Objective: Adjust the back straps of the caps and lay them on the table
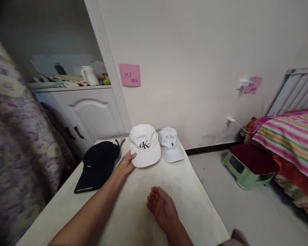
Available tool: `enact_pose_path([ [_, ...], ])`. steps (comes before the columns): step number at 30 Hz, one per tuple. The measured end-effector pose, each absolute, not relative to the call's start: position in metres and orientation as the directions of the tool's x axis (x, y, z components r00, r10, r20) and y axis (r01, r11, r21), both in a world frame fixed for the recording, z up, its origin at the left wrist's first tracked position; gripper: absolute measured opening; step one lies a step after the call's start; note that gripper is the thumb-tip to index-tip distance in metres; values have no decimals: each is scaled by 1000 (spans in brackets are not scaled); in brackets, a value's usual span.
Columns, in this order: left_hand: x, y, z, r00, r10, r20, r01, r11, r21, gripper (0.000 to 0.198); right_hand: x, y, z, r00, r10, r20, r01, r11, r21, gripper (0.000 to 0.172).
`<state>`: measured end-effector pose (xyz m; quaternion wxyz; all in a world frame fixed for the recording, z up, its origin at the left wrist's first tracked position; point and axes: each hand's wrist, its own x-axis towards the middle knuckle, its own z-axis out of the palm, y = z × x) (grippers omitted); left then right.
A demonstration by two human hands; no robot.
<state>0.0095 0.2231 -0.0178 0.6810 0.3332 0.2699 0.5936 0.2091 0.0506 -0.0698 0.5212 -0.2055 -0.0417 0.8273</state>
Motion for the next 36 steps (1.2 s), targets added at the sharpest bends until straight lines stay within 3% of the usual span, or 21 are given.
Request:
enact_pose_path([
  [12, 8, 284, -76, -236, 966, -107, -629, -68, 775, 26, 209, 52, -62, -391, 873, -291, -831, -471, -296, 28],
  [22, 9, 283, -69, -219, 969, -116, -592, -37, 805, 25, 210, 52, -65, -394, 874, -284, -825, -472, -310, 28],
  [27, 10, 275, -64, -205, 978, -46, -592, -87, 801, 48, 210, 52, -66, -393, 875, -283, -824, -472, -314, 27],
  [32, 11, 289, -66, -242, 962, -123, -553, -32, 833, 29, 210, 52, -68, -396, 877, -274, -824, -471, -316, 28],
  [36, 12, 296, -69, -299, 934, -194, -499, 20, 866, 30, 210, 52, -67, -392, 874, -285, -822, -473, -318, 27],
])
